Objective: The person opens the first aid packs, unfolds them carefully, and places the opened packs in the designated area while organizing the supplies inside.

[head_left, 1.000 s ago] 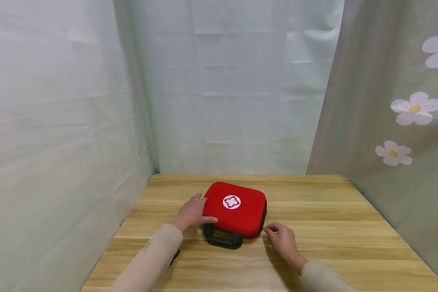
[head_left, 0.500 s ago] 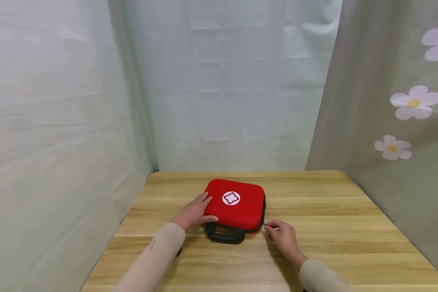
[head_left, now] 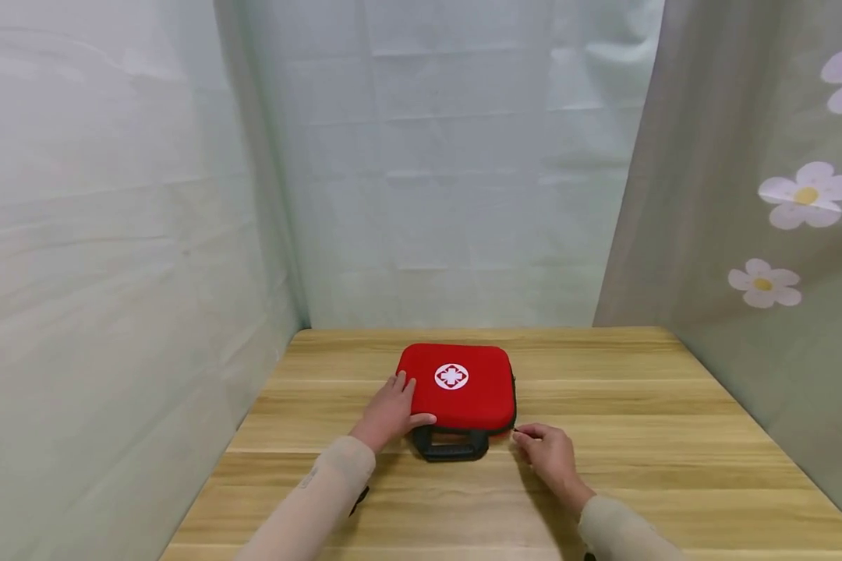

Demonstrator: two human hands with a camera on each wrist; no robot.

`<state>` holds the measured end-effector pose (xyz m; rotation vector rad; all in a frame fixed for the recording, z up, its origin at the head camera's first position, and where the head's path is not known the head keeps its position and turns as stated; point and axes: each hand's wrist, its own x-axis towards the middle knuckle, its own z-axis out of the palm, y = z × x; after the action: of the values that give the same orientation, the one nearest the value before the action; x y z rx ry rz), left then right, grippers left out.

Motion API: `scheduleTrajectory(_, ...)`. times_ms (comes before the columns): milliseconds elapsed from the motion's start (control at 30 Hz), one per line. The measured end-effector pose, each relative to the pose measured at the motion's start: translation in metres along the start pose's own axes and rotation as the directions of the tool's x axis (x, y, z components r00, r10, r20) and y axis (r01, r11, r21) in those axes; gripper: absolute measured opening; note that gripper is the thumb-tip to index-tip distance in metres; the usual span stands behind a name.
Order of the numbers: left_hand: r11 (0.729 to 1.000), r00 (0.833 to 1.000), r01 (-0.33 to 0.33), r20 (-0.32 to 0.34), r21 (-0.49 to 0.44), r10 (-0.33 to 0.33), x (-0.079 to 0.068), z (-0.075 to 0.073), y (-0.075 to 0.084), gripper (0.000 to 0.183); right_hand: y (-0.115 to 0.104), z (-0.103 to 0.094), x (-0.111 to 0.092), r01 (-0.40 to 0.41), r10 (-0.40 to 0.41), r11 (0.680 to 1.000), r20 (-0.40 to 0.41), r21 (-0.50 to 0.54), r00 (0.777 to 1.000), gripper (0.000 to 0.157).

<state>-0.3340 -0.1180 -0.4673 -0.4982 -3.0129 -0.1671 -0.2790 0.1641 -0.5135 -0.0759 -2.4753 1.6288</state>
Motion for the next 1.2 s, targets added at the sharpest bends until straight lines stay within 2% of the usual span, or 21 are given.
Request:
scheduleTrajectory(133,0.999,0.999,0.032,-0.038,0.016,-0.032,0.0,-0.002,0.018,0.091,-0.003,0.003,0.0,-0.024,0.022,0.999,0.046,0.03,0.999,0.008)
scheduleTrajectory(200,0.999,0.998,0.048,-0.048,0.02,-0.047,-0.001,-0.002,0.026,0.091,-0.003,0.002,0.002,-0.04,0.039,0.999,0.034,0.031,0.999,0.008)
scheduleTrajectory(267,0.999,0.997,0.05,-0.052,0.006,-0.05,-0.001,-0.002,0.029,0.089,-0.002,0.0,0.003,-0.052,0.052,0.998,0.004,0.031,0.999,0.008)
scheduleTrajectory(333,0.999,0.999,0.023,-0.041,-0.024,-0.024,0.0,-0.003,0.024,0.087,0.0,-0.002,0.004,-0.068,0.068,0.997,-0.002,0.033,0.998,0.009)
scheduleTrajectory(400,0.997,1.0,-0.029,-0.005,-0.076,0.029,0.0,-0.008,0.012,0.084,0.003,-0.004,0.005,-0.078,0.078,0.997,0.008,0.02,0.997,0.009)
scheduleTrajectory(467,0.987,0.993,-0.084,0.068,-0.137,0.094,0.001,-0.015,-0.005,0.083,0.005,-0.005,0.006,-0.083,0.082,0.997,0.02,0.012,0.996,0.008)
scheduleTrajectory(567,0.971,0.964,-0.151,0.189,-0.184,0.186,0.004,-0.027,-0.03,0.088,0.005,-0.004,0.006,-0.072,0.072,0.997,0.029,-0.007,0.997,0.007)
scheduleTrajectory(667,0.974,0.939,-0.183,0.268,-0.136,0.214,0.008,-0.035,-0.04,0.089,0.005,-0.002,0.006,-0.063,0.064,0.998,0.033,-0.009,0.997,0.006)
scheduleTrajectory(833,0.98,0.927,-0.197,0.324,-0.006,0.189,0.012,-0.035,-0.035,0.082,0.007,-0.001,0.003,-0.062,0.063,0.998,0.03,-0.026,0.998,0.004)
scheduleTrajectory(1000,0.975,0.932,-0.219,0.304,0.032,0.2,0.009,-0.035,-0.035,0.08,0.006,0.003,0.003,-0.055,0.055,0.998,-0.006,-0.008,0.998,0.005)
scheduleTrajectory(1200,0.965,0.949,-0.262,0.184,0.006,0.257,0.001,-0.027,-0.032,0.08,0.004,0.004,0.007,-0.054,0.055,0.997,-0.018,0.05,0.998,0.008)
